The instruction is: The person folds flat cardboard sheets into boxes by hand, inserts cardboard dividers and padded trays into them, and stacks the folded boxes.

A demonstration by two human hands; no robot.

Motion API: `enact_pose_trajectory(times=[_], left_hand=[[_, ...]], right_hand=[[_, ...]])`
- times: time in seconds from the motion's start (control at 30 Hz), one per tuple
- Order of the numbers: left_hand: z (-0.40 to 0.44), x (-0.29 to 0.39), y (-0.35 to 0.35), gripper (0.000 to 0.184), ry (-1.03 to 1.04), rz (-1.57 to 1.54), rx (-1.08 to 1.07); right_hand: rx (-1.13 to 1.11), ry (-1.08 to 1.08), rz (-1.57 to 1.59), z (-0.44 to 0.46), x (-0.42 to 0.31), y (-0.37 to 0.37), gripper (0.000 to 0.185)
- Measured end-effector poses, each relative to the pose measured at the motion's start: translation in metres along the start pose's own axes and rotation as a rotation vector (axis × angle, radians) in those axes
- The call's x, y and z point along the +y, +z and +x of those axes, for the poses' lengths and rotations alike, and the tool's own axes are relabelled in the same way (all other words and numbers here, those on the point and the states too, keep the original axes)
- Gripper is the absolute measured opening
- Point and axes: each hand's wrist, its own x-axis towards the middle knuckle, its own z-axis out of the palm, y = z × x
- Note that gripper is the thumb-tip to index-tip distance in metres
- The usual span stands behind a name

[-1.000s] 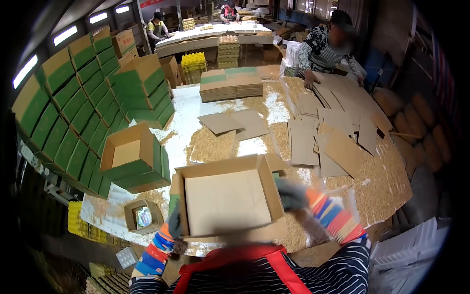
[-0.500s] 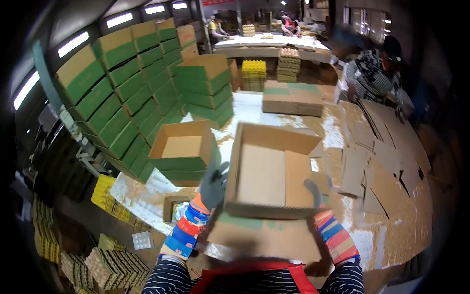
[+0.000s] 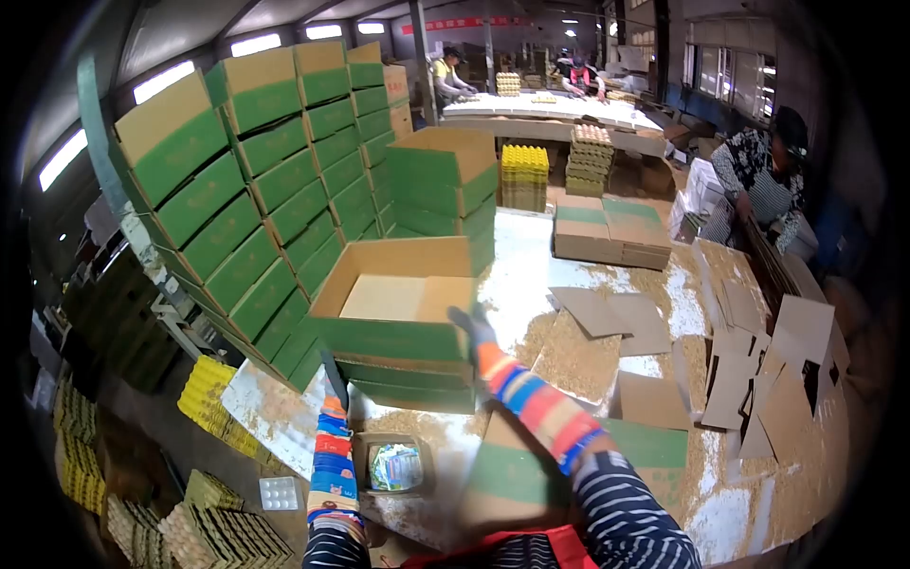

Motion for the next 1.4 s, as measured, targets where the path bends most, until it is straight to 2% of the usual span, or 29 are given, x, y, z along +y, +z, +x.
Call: enact_pose_trajectory(times=[0.03,0.13,0.17,0.23,0.27,0.3,0.33,0.37,0.4,0.43,0.47,0.5,0.57,0.63,0.67,0.77,0.83,0.9,0.97,1.0,1.1,1.13,1.17,1.2,1.23,1.27,1.33,1.37,1.4], left_hand=[[-0.005,0.012,0.001,0.044,-0.066,-0.018,-0.034],[0.01,0.015,-0.018,0.04,-0.081,0.124,0.144],[0.014,0.009,-0.024,0.039,-0.099,0.17,0.185],[0.008,0.0,-0.02,0.038,-0.149,0.269,0.252],[0.004,-0.002,-0.01,0.037,-0.164,0.324,0.286],[-0.03,0.082,0.053,0.047,0.26,0.399,0.543],[-0.061,0.136,0.085,0.046,0.326,0.301,0.346],[-0.084,0.163,0.109,0.047,0.392,0.197,0.158],[-0.111,0.138,0.123,0.047,0.381,0.463,-0.133],[-0.132,0.133,0.145,0.05,0.571,0.539,-0.541],[-0.164,0.144,0.166,0.066,0.649,0.716,-0.828],[-0.196,0.155,0.187,0.084,0.732,0.836,-1.127],[-0.234,0.151,0.202,0.079,0.704,1.021,-1.412],[-0.247,0.194,0.215,0.074,0.59,1.202,-1.615],[-0.246,0.208,0.22,0.067,0.427,1.199,-1.696],[-0.242,0.227,0.193,0.066,0.752,1.056,-1.555],[-0.215,0.275,0.185,0.065,0.451,0.846,-1.539],[-0.186,0.296,0.183,0.061,0.278,0.493,-1.626],[-0.151,0.27,0.18,0.061,-0.057,0.449,-1.746],[-0.143,0.292,0.193,0.052,-0.402,0.44,-1.689],[-0.086,0.256,0.198,0.042,0.399,0.341,-1.699],[-0.086,0.264,0.206,0.039,0.166,0.306,-1.597],[-0.087,0.276,0.214,0.037,-0.064,0.27,-1.487],[-0.098,0.302,0.225,0.041,-0.187,0.372,-1.305],[-0.095,0.297,0.228,0.042,-0.108,0.408,-1.229],[-0.09,0.286,0.226,0.044,-0.03,0.442,-1.151],[-0.085,0.28,0.222,0.047,0.117,0.476,-1.067],[-0.075,0.264,0.214,0.045,0.255,0.606,-0.856],[-0.073,0.271,0.207,0.046,0.166,0.517,-0.718]], right_hand=[[0.013,-0.081,-0.149,0.003,0.004,0.012,0.063],[0.059,-0.01,-0.861,-0.003,-0.028,-0.002,0.06],[0.079,-0.142,-1.39,-0.037,-0.066,-0.002,0.055],[0.168,-0.358,-1.508,-0.081,-0.091,-0.033,0.049],[-0.058,-0.592,-1.43,-0.11,-0.1,-0.063,0.043],[0.03,-0.288,-1.13,-0.149,-0.114,-0.071,0.041],[-0.101,-0.265,-1.173,-0.185,-0.12,-0.095,0.044],[-0.028,-0.233,-1.136,-0.23,-0.118,-0.103,0.053],[-0.127,-0.24,-1.387,-0.271,-0.112,-0.122,0.069],[-0.198,-0.247,-1.561,-0.311,-0.108,-0.13,0.081],[-0.347,-0.123,-1.688,-0.339,-0.12,-0.127,0.088],[-0.391,-0.206,-1.871,-0.374,-0.106,-0.138,0.072],[-0.48,-0.443,-2.156,-0.412,-0.07,-0.162,0.064],[-0.424,-0.372,-1.968,-0.433,-0.083,-0.16,0.049],[-0.39,-0.341,-1.872,-0.442,-0.091,-0.155,0.044],[-0.384,-0.508,-1.688,-0.446,-0.135,-0.151,0.036],[-0.331,-0.567,-1.695,-0.438,-0.205,-0.14,0.033],[-0.202,-0.588,-1.761,-0.432,-0.254,-0.132,0.031],[-0.151,-0.785,-1.688,-0.402,-0.266,-0.136,0.032],[-0.148,-0.772,-1.693,-0.385,-0.268,-0.136,0.037],[-0.043,-0.648,-1.878,-0.356,-0.263,-0.121,0.057],[0.02,-0.587,-1.889,-0.356,-0.257,-0.115,0.067],[0.17,-0.671,-1.872,-0.356,-0.244,-0.114,0.067],[0.182,-0.708,-1.804,-0.364,-0.238,-0.114,0.065],[0.191,-0.745,-1.738,-0.37,-0.234,-0.116,0.064],[0.224,-0.86,-1.627,-0.374,-0.229,-0.12,0.048],[-0.012,-0.838,-1.55,-0.383,-0.229,-0.14,0.035],[-0.132,-0.824,-1.505,-0.388,-0.23,-0.15,0.028],[-0.152,-0.988,-1.349,-0.394,-0.252,-0.15,0.016]])
